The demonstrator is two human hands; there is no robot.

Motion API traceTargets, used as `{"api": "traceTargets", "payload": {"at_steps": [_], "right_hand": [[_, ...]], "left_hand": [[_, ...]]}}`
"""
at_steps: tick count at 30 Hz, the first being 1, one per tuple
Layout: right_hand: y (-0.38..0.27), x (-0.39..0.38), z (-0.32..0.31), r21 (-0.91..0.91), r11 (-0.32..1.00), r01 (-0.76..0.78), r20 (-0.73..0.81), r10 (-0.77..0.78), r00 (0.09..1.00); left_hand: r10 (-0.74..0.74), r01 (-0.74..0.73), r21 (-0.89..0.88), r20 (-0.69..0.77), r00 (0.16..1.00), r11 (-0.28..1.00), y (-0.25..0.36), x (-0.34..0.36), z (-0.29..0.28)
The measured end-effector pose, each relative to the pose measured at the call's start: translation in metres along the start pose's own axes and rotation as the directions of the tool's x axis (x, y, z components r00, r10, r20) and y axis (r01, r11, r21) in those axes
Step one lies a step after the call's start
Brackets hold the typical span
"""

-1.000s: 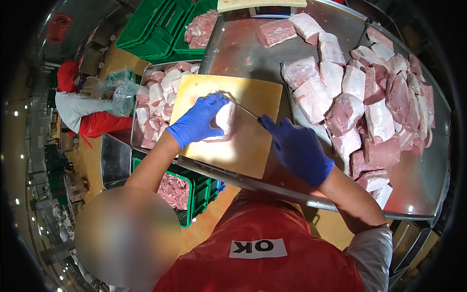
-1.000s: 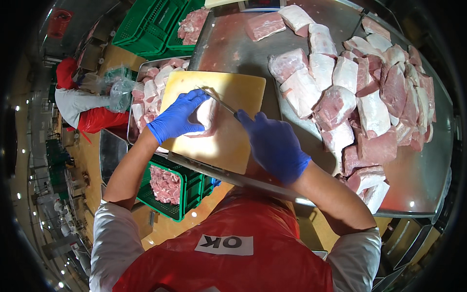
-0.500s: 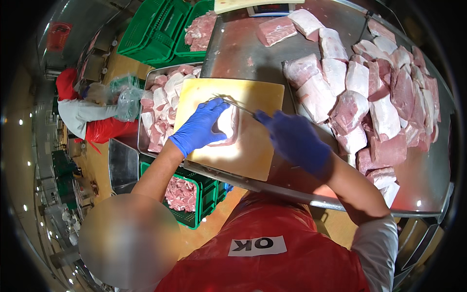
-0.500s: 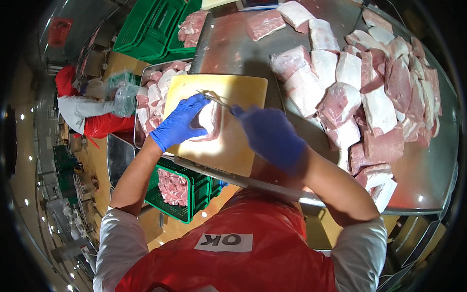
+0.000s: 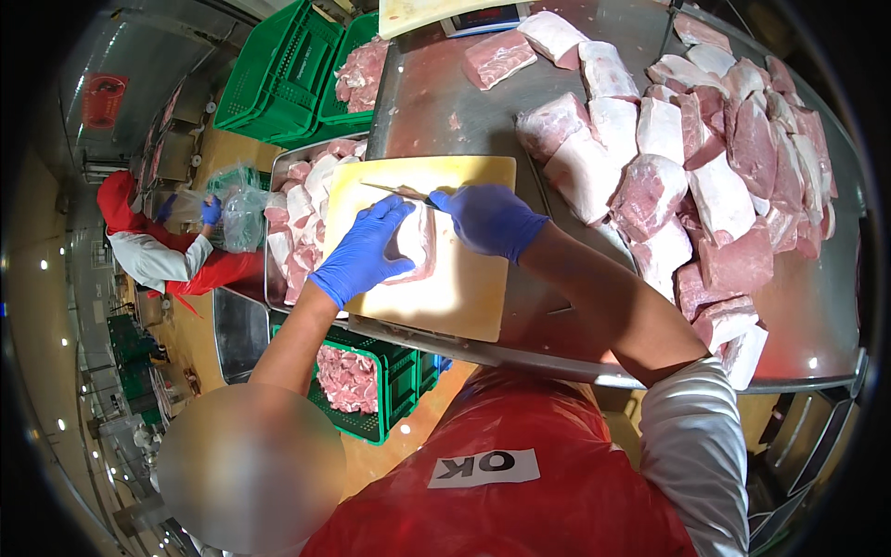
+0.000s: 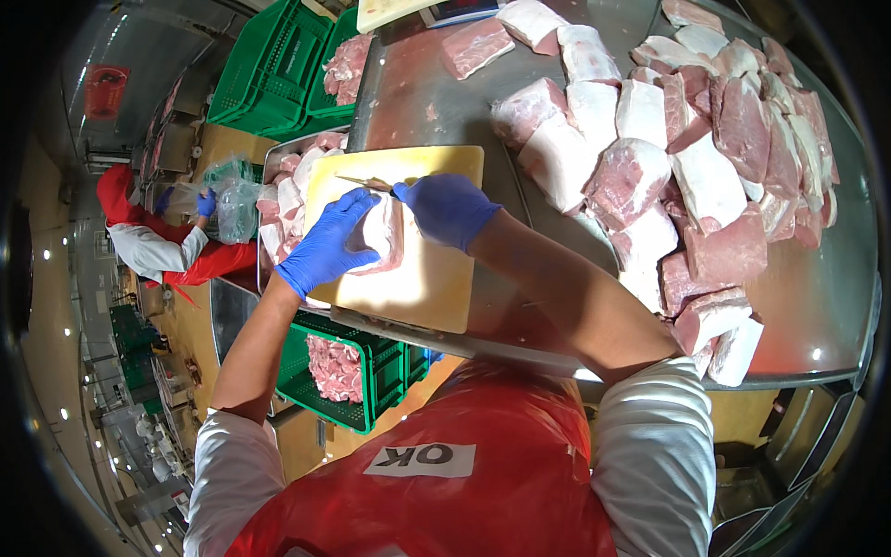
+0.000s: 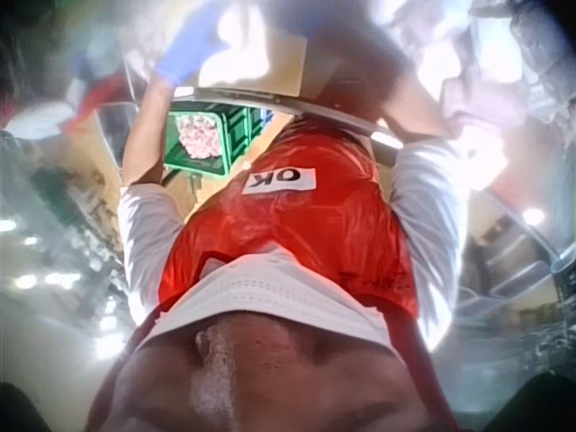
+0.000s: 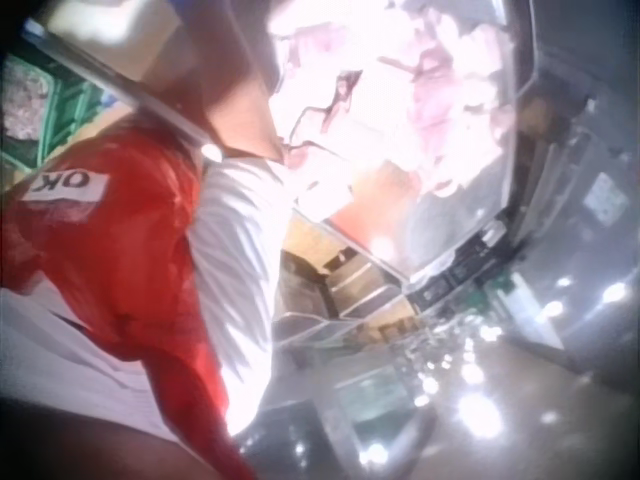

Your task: The person cuts large pieces of raw meat into smaller portions using a knife on a cutting board. They place the cut pieces into a green crate and occasionally wipe the board.

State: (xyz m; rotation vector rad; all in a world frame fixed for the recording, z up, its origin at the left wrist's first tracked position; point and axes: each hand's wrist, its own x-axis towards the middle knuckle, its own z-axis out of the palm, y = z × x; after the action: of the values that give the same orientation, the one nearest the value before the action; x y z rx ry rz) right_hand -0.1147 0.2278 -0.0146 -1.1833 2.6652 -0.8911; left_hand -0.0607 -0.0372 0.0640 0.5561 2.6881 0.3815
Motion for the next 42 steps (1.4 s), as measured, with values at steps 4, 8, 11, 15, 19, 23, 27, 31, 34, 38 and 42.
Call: {"api": "traceTargets", "payload": {"at_steps": [4, 8, 11, 15, 19, 23, 27, 31, 34, 38, 42], "right_hand": [[-0.002, -0.064, -0.021, 0.095, 0.991, -0.091, -0.003, 0.092, 0.996], [-0.041, -0.143, -0.051, 0.208, 0.925, -0.318, 0.081, 0.308, 0.948], [-0.065, -0.172, -0.060, 0.512, 0.729, -0.454, 0.164, 0.436, 0.885], [-0.081, -0.168, -0.029, 0.530, 0.737, -0.420, -0.011, 0.502, 0.865], [-0.104, -0.140, -0.010, 0.301, 0.861, -0.409, -0.080, 0.451, 0.889], [-0.129, -0.130, -0.017, 0.166, 0.874, -0.458, 0.004, 0.463, 0.886], [-0.129, -0.096, 0.001, 0.141, 0.871, -0.472, -0.067, 0.484, 0.873], [-0.120, -0.064, 0.015, 0.077, 0.900, -0.428, -0.112, 0.435, 0.894], [-0.141, -0.093, -0.008, 0.095, 0.883, -0.460, -0.046, 0.466, 0.884], [-0.136, -0.077, 0.020, 0.128, 0.873, -0.470, -0.083, 0.481, 0.873], [-0.137, -0.081, 0.035, 0.194, 0.874, -0.446, -0.167, 0.478, 0.863]], "left_hand": [[-0.003, 0.003, -0.030, -0.014, 1.000, 1.000, -0.003, 0.000, 0.005], [0.001, -0.002, -0.031, -0.042, 0.999, 1.000, -0.004, -0.007, 0.003], [0.045, -0.050, -0.070, -0.075, 0.996, 0.996, -0.014, -0.002, -0.002], [0.168, -0.166, 0.030, -0.149, 0.974, 0.986, -0.018, 0.010, 0.005], [0.172, -0.168, 0.039, -0.155, 0.973, 0.985, -0.012, 0.012, 0.011], [0.211, -0.200, 0.082, -0.162, 0.964, 0.976, -0.012, 0.010, 0.014], [0.229, -0.215, 0.111, -0.146, 0.962, 0.970, -0.009, 0.015, 0.013], [0.207, -0.202, 0.052, -0.138, 0.969, 0.978, -0.011, 0.014, 0.012], [0.248, -0.238, 0.080, -0.160, 0.955, 0.968, -0.017, 0.014, 0.018], [0.235, -0.226, 0.067, -0.163, 0.958, 0.972, -0.018, 0.016, 0.020], [0.216, -0.212, 0.039, -0.205, 0.955, 0.976, -0.020, 0.013, 0.022]]}}
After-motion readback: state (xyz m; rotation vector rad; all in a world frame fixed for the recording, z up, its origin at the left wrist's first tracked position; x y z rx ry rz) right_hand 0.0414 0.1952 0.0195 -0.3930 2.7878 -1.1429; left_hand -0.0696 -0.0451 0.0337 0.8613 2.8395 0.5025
